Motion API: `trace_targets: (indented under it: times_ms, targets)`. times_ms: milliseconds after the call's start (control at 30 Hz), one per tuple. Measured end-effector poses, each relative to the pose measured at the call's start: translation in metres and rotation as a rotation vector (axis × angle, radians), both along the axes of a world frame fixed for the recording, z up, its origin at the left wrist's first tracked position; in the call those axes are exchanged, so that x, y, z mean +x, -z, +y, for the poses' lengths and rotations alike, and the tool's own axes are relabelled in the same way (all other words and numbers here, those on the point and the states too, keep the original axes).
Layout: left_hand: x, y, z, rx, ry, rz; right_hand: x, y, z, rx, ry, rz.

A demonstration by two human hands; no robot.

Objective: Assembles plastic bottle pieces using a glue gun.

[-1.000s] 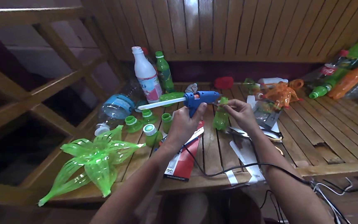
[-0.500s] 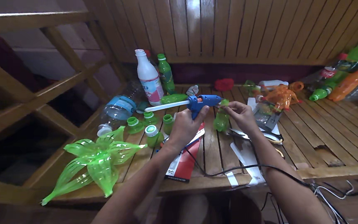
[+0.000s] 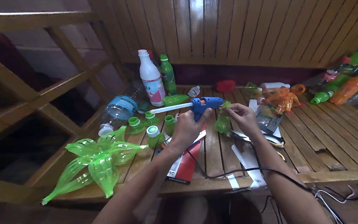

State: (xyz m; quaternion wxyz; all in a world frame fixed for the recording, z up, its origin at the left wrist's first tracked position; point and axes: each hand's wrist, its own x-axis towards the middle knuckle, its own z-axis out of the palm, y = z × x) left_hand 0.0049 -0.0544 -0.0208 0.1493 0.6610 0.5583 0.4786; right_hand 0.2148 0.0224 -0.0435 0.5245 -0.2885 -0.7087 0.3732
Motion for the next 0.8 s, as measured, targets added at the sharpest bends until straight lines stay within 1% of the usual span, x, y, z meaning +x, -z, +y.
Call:
trace_targets:
  times_ms: [133, 367, 567, 800]
  targets:
    - [0.0011, -0.0036, -0.0027, -0.031, -0.016, 0.02, -0.0003, -0.0004, -0.0007, 0.001, 0.026, -0.025]
    - [0.0022, -0.005, -0.0035, -0.044, -0.037, 0.04, -0.0003, -0.0008, -0.0003, -0.015, 0.0, -0.001]
    - [0.0014, -0.0017, -0.0017, 0.015, -0.03, 0.047, -0.0003, 0.0005, 0.0011, -0.01, -0.008, 0.019]
    - [0.0016, -0.0034, -0.0024, 0.011, -0.042, 0.054, -0.0006, -0.0006, 0.0002, 0.0, -0.01, 0.015]
